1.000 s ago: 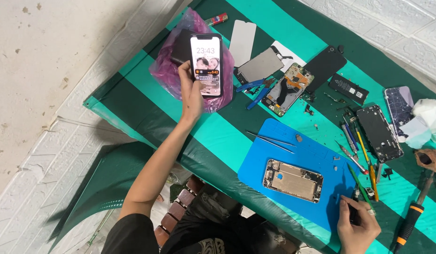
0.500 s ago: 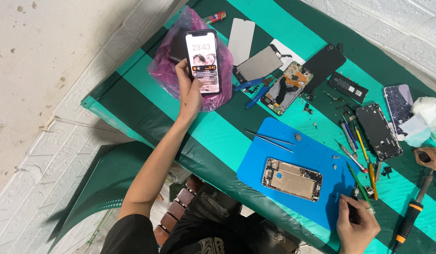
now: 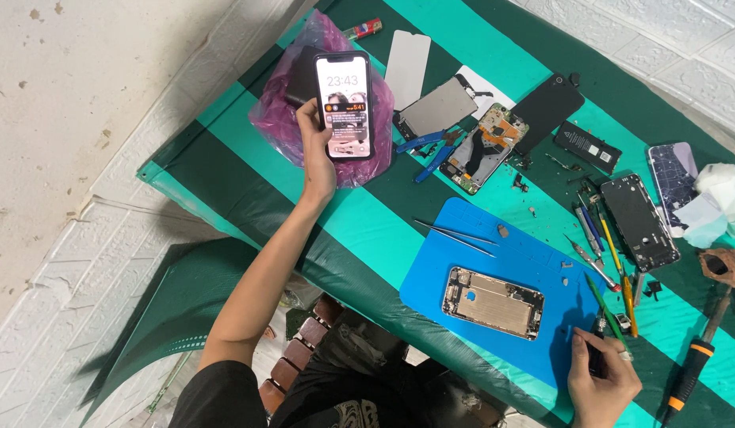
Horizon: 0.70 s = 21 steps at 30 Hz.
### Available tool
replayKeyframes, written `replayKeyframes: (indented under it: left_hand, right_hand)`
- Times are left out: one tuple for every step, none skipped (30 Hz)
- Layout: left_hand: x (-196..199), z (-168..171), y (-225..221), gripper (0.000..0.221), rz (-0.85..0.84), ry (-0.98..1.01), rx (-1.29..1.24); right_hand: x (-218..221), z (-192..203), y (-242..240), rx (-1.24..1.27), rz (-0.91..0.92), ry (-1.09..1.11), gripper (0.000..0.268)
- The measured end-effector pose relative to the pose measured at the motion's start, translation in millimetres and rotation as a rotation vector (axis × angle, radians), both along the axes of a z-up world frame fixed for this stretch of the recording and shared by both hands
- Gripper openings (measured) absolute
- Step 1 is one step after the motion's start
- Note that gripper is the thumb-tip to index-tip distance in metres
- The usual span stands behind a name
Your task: Repairing a mobile phone by disassembling components and removing screws using a screwdriver and tweezers
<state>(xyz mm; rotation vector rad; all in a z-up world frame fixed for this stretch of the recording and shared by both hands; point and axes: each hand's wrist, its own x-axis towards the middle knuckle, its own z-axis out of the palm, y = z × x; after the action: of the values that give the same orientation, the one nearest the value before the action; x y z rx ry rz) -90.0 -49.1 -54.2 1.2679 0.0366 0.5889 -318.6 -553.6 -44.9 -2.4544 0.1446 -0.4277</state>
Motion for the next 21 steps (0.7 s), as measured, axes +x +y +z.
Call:
replayKeyframes:
  left_hand:
    - [0, 1, 0, 0.045, -0.001, -0.007, 0.005]
    - [-1, 3, 0, 0.044, -0.001, -0.012, 0.01]
    - [-1, 1, 0, 0.044, 0.0, -0.011, 0.01]
    - [0, -1, 1, 0.044, -0.005, -0.01, -0.004]
    - [0, -3, 1, 0.044, -0.01, -0.008, -0.017]
    - [-1, 0, 1, 0.044, -0.009, -0.008, -0.018]
    - [-2, 2, 1, 0.047, -0.022, 0.028, -0.043]
    - [-3, 5, 1, 0.051, -0.034, 0.064, -0.067]
    - [-2, 5, 1, 0.051, -0.033, 0.064, -0.067]
    - [-2, 4, 1, 0.05, -0.026, 0.058, -0.03]
    - [-2, 3, 1, 0.049, -0.018, 0.052, 0.007]
    - [-2, 4, 1, 0.049, -0.019, 0.052, 0.008]
    - [-3, 6, 0, 0.045, -0.025, 0.03, 0.019]
    - [-4, 7, -1, 0.042, -0.031, 0.009, 0.03]
    - [-4, 8, -1, 0.042, -0.031, 0.009, 0.031]
    - [-5, 9, -1, 0.042, -0.027, 0.026, 0.02]
    - [-5, 10, -1, 0.043, -0.023, 0.042, 0.009]
    - [-3, 8, -1, 0.043, -0.023, 0.042, 0.009]
    - [-2, 6, 0, 0.04, -0.007, 0.06, 0.002]
    - [0, 5, 0, 0.038, 0.01, 0.078, -0.006]
    - [1, 2, 1, 0.038, 0.01, 0.077, -0.006]
  right_hand:
    - [-1, -1, -1, -0.008, 0.0, 0.001, 0.013]
    - [-1, -3, -2, -0.016, 0.001, 0.002, 0.014]
    - [-1, -2, -1, -0.016, 0.002, 0.003, 0.014]
    - [-1, -1, -1, -0.021, 0.003, 0.002, 0.014]
    - [-1, 0, 0, -0.025, 0.005, 0.0, 0.014]
    - [-1, -1, -1, -0.026, 0.006, 0.0, 0.014]
    - [-1, -2, -2, -0.016, 0.004, -0.006, 0.014]
    - [-1, -3, -2, -0.006, 0.004, -0.012, 0.015]
    - [0, -2, -2, -0.006, 0.005, -0.012, 0.015]
    - [-1, -2, -1, -0.001, 0.005, -0.01, 0.015]
    - [-1, -1, 0, 0.004, 0.005, -0.008, 0.015]
    - [-1, -3, -2, 0.004, 0.005, -0.009, 0.015]
    - [-1, -5, -4, -0.007, 0.005, -0.011, 0.015]
    - [-1, -7, -5, -0.018, 0.005, -0.013, 0.015]
    - [-1, -4, -3, -0.017, 0.004, -0.013, 0.015]
    - [-1, -2, -2, -0.004, 0.004, -0.007, 0.014]
    - [-1, 0, 0, 0.01, 0.003, 0.0, 0.014]
    - [-1, 1, 1, 0.01, 0.003, 0.0, 0.014]
    - [-1, 2, 1, 0.007, -0.002, 0.005, 0.013]
    - [0, 2, 2, 0.003, -0.007, 0.01, 0.013]
    - [0, 3, 2, 0.003, -0.007, 0.01, 0.013]
